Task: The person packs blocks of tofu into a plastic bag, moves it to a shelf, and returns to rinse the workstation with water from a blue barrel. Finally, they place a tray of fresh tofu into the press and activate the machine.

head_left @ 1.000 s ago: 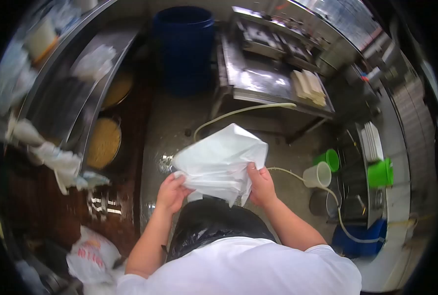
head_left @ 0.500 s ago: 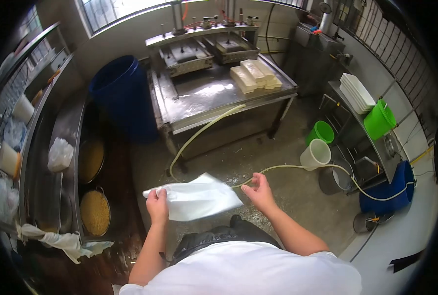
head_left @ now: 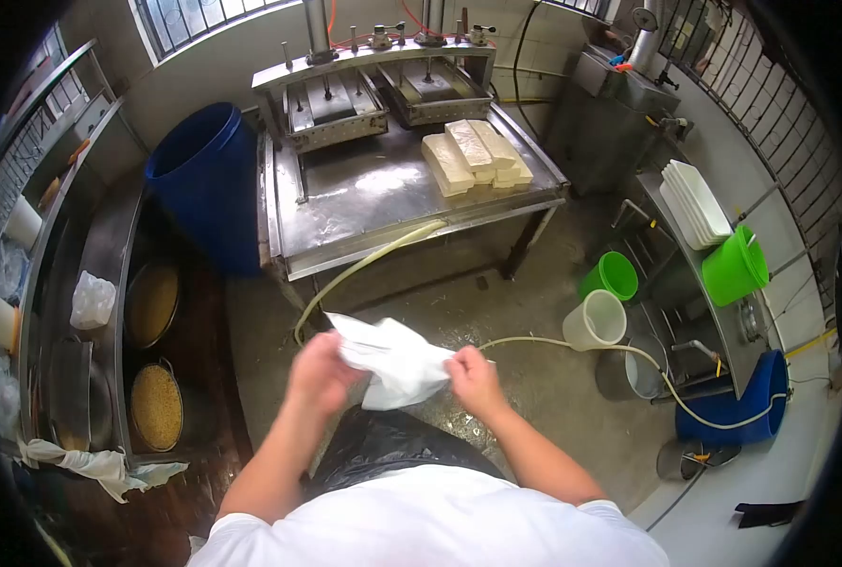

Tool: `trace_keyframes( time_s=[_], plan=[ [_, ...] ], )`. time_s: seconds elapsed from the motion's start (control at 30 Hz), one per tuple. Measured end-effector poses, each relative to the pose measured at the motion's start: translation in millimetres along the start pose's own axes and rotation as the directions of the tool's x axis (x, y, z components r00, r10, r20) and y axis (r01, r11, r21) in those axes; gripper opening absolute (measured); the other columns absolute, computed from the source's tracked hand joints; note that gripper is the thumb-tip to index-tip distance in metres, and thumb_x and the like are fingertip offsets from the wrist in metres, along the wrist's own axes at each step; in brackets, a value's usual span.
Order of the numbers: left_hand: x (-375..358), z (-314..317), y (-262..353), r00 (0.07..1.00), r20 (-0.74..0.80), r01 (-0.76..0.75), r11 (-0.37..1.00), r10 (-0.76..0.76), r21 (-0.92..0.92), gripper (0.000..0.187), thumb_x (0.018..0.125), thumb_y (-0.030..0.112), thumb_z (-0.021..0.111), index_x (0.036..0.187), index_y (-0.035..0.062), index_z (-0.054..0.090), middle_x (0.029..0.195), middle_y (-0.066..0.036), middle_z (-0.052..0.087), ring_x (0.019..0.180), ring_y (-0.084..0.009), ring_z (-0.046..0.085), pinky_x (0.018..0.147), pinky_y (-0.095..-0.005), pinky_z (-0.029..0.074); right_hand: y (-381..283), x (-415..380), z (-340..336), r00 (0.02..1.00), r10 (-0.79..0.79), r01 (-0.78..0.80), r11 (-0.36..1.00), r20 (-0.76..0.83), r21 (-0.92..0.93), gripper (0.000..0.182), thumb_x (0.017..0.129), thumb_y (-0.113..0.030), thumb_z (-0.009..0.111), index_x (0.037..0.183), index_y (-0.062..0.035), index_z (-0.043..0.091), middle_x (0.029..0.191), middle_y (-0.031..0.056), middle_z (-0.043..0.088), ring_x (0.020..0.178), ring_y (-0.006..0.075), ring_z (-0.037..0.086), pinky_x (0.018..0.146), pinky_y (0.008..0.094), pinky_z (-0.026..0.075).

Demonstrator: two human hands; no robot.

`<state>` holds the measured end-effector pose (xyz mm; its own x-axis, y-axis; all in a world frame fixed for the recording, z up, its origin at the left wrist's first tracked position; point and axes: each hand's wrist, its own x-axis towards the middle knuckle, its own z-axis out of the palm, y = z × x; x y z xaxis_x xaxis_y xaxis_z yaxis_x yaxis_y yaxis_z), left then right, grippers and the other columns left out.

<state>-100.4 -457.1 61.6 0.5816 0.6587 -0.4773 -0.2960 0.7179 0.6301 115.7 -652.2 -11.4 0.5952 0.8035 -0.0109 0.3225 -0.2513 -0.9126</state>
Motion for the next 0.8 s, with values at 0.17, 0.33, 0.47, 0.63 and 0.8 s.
trace_keyframes(
  time_s=[0.17, 0.33, 0.47, 0.63, 0.8],
  plan=[
    [69, -10, 105, 0.987, -0.055, -0.157, 0.971, 0.15, -0.179, 0.025, 0.111, 0.02, 0.051, 0.106, 0.0, 0.065, 0.109, -0.016, 0.074, 0.103, -0.0313, 0.072, 0.103, -0.0502, 0.056, 67, 46, -29, 0.938, 0.338, -0.333, 0.941, -0.075, 0.065, 0.019, 0.102, -0.021, 0.072, 0.098, -0.0034, 0.065, 0.074, 0.0065, 0.068, 0.064, 0.0146, 0.067, 0.058, 0.0315, 0.053],
    [149, 66, 109, 0.906, 0.054, -0.421, 0.907, 0.42, 0.016, 0.004, 0.106, 0.012, 0.061, 0.105, 0.0098, 0.064, 0.097, -0.002, 0.067, 0.088, -0.0138, 0.066, 0.083, -0.0327, 0.055, 54, 126, -41, 0.965, 0.26, -0.261, 0.964, -0.03, -0.059, 0.078, 0.095, -0.04, 0.081, 0.15, 0.0014, 0.044, 0.128, 0.0226, 0.062, 0.106, 0.0299, 0.07, 0.091, 0.0429, 0.057],
    [190, 130, 71, 0.894, 0.432, -0.295, 0.881, 0.118, 0.37, 0.009, 0.105, 0.017, 0.067, 0.109, 0.0088, 0.069, 0.094, 0.0, 0.067, 0.084, -0.009, 0.06, 0.078, -0.0275, 0.05, -52, 199, -52, 0.972, -0.231, 0.224, 0.88, 0.036, -0.419, 0.121, 0.087, -0.044, 0.088, 0.172, -0.0066, 0.01, 0.172, 0.0254, 0.019, 0.156, 0.04, 0.034, 0.123, 0.047, 0.038],
    [217, 163, 124, 0.537, 0.838, -0.818, 0.18, -0.099, 0.546, 0.026, 0.101, 0.023, 0.07, 0.119, 0.0046, 0.066, 0.111, -0.015, 0.069, 0.104, -0.031, 0.068, 0.089, -0.044, 0.053, -48, 312, -38, 0.919, -0.388, 0.393, 0.914, 0.062, -0.097, 0.025, 0.095, -0.001, 0.064, 0.12, -0.0003, 0.066, 0.138, 0.02, 0.068, 0.139, 0.034, 0.06, 0.116, 0.0422, 0.046],
    [307, 81, 174, 0.613, 0.697, -0.388, -0.627, 0.372, 0.676, 0.042, 0.088, 0.007, 0.072, 0.13, 0.0024, 0.065, 0.126, -0.02, 0.063, 0.117, -0.0383, 0.063, 0.096, -0.0452, 0.054, -97, 350, -66, 0.899, 0.093, -0.233, 0.929, 0.427, 0.288, 0.032, 0.093, -0.009, 0.074, 0.124, -0.0022, 0.067, 0.11, 0.0024, 0.071, 0.106, 0.0138, 0.067, 0.092, 0.0314, 0.055]
  ],
)
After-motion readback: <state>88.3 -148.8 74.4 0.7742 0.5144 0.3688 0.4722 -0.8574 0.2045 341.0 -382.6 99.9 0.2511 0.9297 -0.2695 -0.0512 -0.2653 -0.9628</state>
